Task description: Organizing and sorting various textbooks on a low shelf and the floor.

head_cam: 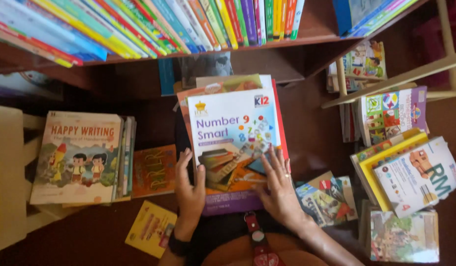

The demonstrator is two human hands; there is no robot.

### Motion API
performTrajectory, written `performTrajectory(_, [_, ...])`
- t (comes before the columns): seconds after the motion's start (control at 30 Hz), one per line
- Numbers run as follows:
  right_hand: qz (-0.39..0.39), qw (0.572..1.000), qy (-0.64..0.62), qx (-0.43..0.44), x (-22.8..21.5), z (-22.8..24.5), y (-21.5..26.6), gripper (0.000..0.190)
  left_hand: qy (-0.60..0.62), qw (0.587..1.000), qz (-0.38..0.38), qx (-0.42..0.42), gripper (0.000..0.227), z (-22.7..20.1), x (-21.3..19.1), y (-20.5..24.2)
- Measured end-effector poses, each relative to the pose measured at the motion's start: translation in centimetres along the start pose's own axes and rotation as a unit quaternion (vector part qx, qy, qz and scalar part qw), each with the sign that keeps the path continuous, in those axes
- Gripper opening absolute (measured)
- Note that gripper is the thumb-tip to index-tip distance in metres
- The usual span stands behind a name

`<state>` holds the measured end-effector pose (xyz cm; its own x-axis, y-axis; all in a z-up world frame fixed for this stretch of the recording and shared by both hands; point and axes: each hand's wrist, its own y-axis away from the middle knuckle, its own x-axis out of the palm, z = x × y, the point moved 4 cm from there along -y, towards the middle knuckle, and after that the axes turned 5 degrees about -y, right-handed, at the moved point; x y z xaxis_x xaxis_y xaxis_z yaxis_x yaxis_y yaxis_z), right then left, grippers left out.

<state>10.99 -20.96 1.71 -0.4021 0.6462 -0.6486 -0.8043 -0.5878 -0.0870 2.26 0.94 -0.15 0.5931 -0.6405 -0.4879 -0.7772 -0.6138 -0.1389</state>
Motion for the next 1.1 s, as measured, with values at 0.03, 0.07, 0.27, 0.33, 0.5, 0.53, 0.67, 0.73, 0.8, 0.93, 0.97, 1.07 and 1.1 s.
performTrajectory(0.03, [0.019,0.998,0.056,-0.008,0.7,-0.3,0.5,0.085,-0.005,1.000,0.007,0.025,0.043,-0.2,0.3,0.4])
performTrajectory(0.07, [0.036,0.993,0.113,-0.019,1.2,-0.7,0.9,0.087,-0.010,0.999,0.012,0.051,0.047,-0.5,0.7,0.6])
performTrajectory(0.27, [0.005,0.958,0.274,-0.081,2.9,-1.8,0.4,0.079,-0.028,0.998,0.017,0.058,0.057,0.1,2.8,2.0])
performTrajectory(0.33, [0.014,0.960,0.268,-0.076,2.9,-2.1,0.4,0.080,-0.029,0.998,0.013,0.057,0.059,0.2,2.9,1.9])
performTrajectory(0.5, [-0.034,0.965,0.245,-0.087,3.2,-2.7,0.6,0.072,-0.013,0.998,-0.025,0.065,0.061,1.0,3.2,2.0])
performTrajectory(0.53, [-0.037,0.966,0.237,-0.092,3.1,-2.6,0.5,0.072,-0.010,0.998,-0.022,0.061,0.061,1.0,3.2,2.0])
performTrajectory(0.67, [-0.048,0.969,0.222,-0.096,3.0,-2.4,0.5,0.071,-0.011,0.998,-0.014,0.056,0.063,1.3,3.4,2.0])
performTrajectory(0.73, [-0.052,0.969,0.221,-0.096,2.9,-2.4,0.6,0.070,-0.008,0.999,-0.012,0.053,0.063,1.2,3.5,2.0])
performTrajectory(0.8, [-0.055,0.969,0.219,-0.099,2.8,-2.4,0.6,0.070,-0.006,0.999,-0.011,0.050,0.063,1.0,3.6,1.9])
performTrajectory(0.93, [-0.062,0.969,0.217,-0.099,2.6,-2.5,0.7,0.069,-0.005,0.999,0.000,0.047,0.064,0.8,3.7,1.8])
performTrajectory(0.97, [-0.064,0.969,0.219,-0.100,2.6,-2.5,0.7,0.069,-0.001,0.999,0.007,0.046,0.064,0.8,3.8,1.8])
performTrajectory(1.07, [-0.070,0.969,0.217,-0.097,2.6,-2.5,0.7,0.068,-0.010,0.999,0.006,0.047,0.065,1.3,4.1,1.9])
performTrajectory(1.1, [-0.071,0.969,0.217,-0.096,2.5,-2.4,0.7,0.068,-0.010,0.999,0.007,0.047,0.065,1.3,4.1,1.9])
